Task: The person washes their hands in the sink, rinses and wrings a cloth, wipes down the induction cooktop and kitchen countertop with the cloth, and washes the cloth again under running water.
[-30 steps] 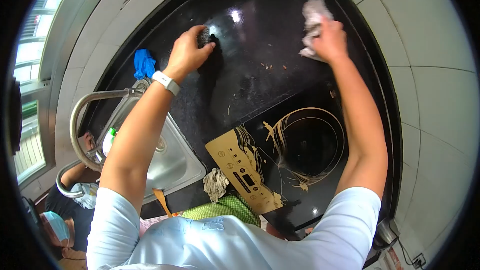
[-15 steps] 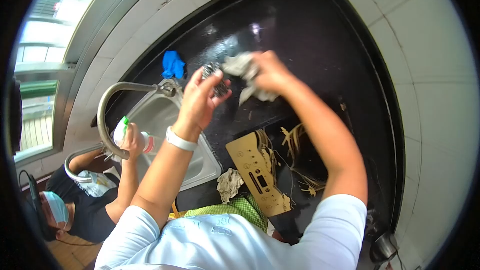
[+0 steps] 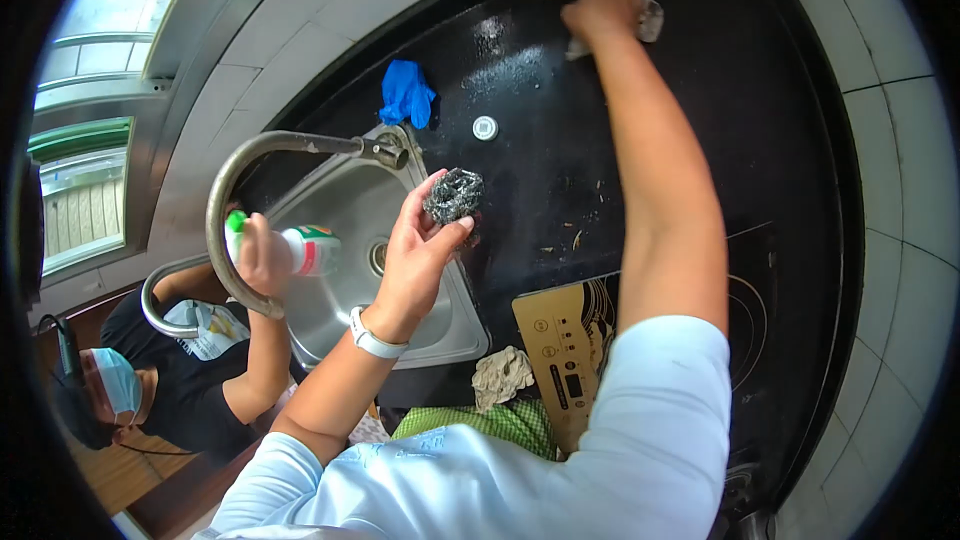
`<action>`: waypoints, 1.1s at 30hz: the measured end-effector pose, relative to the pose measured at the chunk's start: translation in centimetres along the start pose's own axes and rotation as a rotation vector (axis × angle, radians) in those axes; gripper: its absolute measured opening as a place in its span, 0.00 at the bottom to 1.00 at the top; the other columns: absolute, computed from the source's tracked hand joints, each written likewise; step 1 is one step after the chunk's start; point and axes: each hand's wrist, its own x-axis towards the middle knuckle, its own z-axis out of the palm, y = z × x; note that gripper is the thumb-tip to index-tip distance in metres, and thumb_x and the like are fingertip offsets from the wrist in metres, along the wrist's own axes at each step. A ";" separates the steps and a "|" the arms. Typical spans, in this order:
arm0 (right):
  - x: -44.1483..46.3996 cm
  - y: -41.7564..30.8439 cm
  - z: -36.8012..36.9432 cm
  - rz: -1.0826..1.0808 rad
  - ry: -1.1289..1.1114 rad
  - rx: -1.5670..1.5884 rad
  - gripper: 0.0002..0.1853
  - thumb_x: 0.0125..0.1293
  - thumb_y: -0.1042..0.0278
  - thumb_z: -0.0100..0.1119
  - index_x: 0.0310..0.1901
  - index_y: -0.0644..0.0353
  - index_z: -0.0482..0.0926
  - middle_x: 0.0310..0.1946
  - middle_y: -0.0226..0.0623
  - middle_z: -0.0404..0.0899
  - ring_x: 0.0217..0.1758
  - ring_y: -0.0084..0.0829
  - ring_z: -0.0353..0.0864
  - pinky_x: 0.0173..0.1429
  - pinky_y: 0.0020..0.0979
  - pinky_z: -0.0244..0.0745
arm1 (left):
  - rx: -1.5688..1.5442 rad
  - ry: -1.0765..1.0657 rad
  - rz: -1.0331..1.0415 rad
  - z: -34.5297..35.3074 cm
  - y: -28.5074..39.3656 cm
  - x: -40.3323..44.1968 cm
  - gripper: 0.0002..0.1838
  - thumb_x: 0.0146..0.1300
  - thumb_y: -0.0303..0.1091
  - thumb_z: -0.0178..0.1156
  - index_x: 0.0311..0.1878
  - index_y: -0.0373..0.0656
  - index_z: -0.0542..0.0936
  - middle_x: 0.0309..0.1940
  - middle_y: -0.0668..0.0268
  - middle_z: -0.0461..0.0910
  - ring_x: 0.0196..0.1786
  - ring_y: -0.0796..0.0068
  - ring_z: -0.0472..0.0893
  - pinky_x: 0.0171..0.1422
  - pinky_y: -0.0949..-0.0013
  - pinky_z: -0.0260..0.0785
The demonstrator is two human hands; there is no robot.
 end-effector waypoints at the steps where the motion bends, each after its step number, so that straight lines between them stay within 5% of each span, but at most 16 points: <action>1: -1.2 -3.4 -0.7 0.021 0.007 -0.046 0.33 0.43 0.65 0.59 0.58 0.41 0.69 0.61 0.27 0.63 0.60 0.44 0.64 0.60 0.42 0.64 | -0.017 0.018 -0.016 0.0 -0.2 -0.1 0.29 0.58 0.19 0.54 0.63 0.42 0.59 0.47 0.67 0.73 0.46 0.79 0.75 0.49 0.74 0.71; 2: -1.1 -4.0 0.2 -0.010 0.119 0.004 0.32 0.42 0.66 0.60 0.55 0.40 0.72 0.58 0.26 0.66 0.59 0.42 0.66 0.59 0.42 0.64 | -0.017 0.016 -0.010 -0.1 -0.6 -0.1 0.29 0.58 0.19 0.54 0.63 0.42 0.59 0.47 0.67 0.73 0.46 0.79 0.75 0.49 0.74 0.71; 3: -1.8 -4.2 0.8 -0.145 -0.101 0.167 0.30 0.42 0.69 0.60 0.53 0.40 0.74 0.55 0.26 0.70 0.57 0.40 0.67 0.59 0.40 0.65 | -0.027 0.017 -0.012 -0.2 -1.2 -0.2 0.28 0.57 0.19 0.55 0.62 0.40 0.60 0.49 0.65 0.72 0.49 0.78 0.74 0.52 0.74 0.69; 7: -3.2 -7.2 1.0 -0.376 -0.128 0.429 0.30 0.35 0.82 0.55 0.46 0.49 0.79 0.49 0.35 0.76 0.54 0.42 0.72 0.59 0.37 0.67 | -0.054 0.037 0.006 0.3 -2.5 -0.6 0.24 0.58 0.20 0.55 0.59 0.37 0.63 0.47 0.66 0.73 0.48 0.80 0.74 0.51 0.76 0.68; 10: -4.6 -10.6 -1.0 -0.202 -0.121 0.385 0.24 0.43 0.78 0.54 0.43 0.40 0.81 0.47 0.34 0.78 0.51 0.41 0.75 0.55 0.34 0.70 | 0.007 0.077 0.003 1.1 -2.0 -1.0 0.17 0.61 0.25 0.54 0.53 0.41 0.67 0.41 0.71 0.77 0.41 0.84 0.76 0.40 0.81 0.69; 12: -4.2 -10.2 -1.6 -0.096 -0.371 0.459 0.20 0.44 0.78 0.53 0.38 0.41 0.83 0.42 0.36 0.80 0.45 0.42 0.77 0.50 0.32 0.72 | -0.031 0.071 -0.004 1.5 -1.9 -0.9 0.15 0.61 0.26 0.55 0.51 0.42 0.68 0.39 0.70 0.77 0.39 0.82 0.77 0.37 0.81 0.69; 21: -14.7 -4.4 -6.3 -0.531 -0.616 0.633 0.12 0.37 0.82 0.57 0.25 0.54 0.82 0.27 0.34 0.81 0.34 0.34 0.80 0.41 0.29 0.72 | -0.079 0.069 0.020 2.9 1.2 0.0 0.14 0.61 0.30 0.55 0.48 0.42 0.67 0.35 0.67 0.78 0.31 0.74 0.80 0.30 0.79 0.70; 22: -15.9 -4.0 -7.3 -0.506 -0.718 0.607 0.16 0.39 0.80 0.55 0.27 0.43 0.84 0.30 0.34 0.81 0.41 0.39 0.76 0.46 0.33 0.71 | -0.090 0.062 0.021 3.3 1.5 0.3 0.14 0.61 0.30 0.55 0.48 0.42 0.67 0.35 0.67 0.78 0.31 0.74 0.80 0.30 0.79 0.70; 26: -18.4 -2.4 -12.0 -0.341 -0.872 0.609 0.20 0.40 0.84 0.52 0.34 0.48 0.83 0.36 0.33 0.80 0.46 0.38 0.74 0.51 0.31 0.70 | -0.085 0.060 0.009 5.5 2.4 3.3 0.12 0.60 0.30 0.55 0.46 0.41 0.67 0.35 0.66 0.76 0.32 0.73 0.80 0.33 0.76 0.71; 28: -17.7 -0.3 -15.1 -0.246 -0.693 0.785 0.18 0.41 0.86 0.55 0.35 0.56 0.82 0.38 0.38 0.80 0.44 0.32 0.78 0.50 0.27 0.72 | -0.069 0.055 -0.078 7.4 3.0 5.6 0.14 0.59 0.29 0.56 0.47 0.40 0.67 0.37 0.64 0.74 0.34 0.71 0.79 0.35 0.74 0.72; 30: -17.2 3.1 -17.8 0.060 -0.583 0.864 0.16 0.45 0.83 0.62 0.40 0.60 0.80 0.38 0.33 0.80 0.42 0.24 0.77 0.48 0.25 0.72 | -0.107 0.008 0.009 10.5 3.2 8.2 0.21 0.57 0.29 0.58 0.53 0.36 0.66 0.43 0.59 0.73 0.43 0.68 0.77 0.41 0.71 0.73; 33: -16.7 9.8 -20.9 0.188 -0.402 0.662 0.19 0.46 0.82 0.59 0.44 0.61 0.78 0.39 0.33 0.79 0.43 0.22 0.76 0.49 0.24 0.70 | -0.052 -0.248 -0.057 14.2 4.6 8.4 0.32 0.56 0.29 0.59 0.62 0.30 0.59 0.50 0.56 0.70 0.51 0.68 0.72 0.49 0.68 0.72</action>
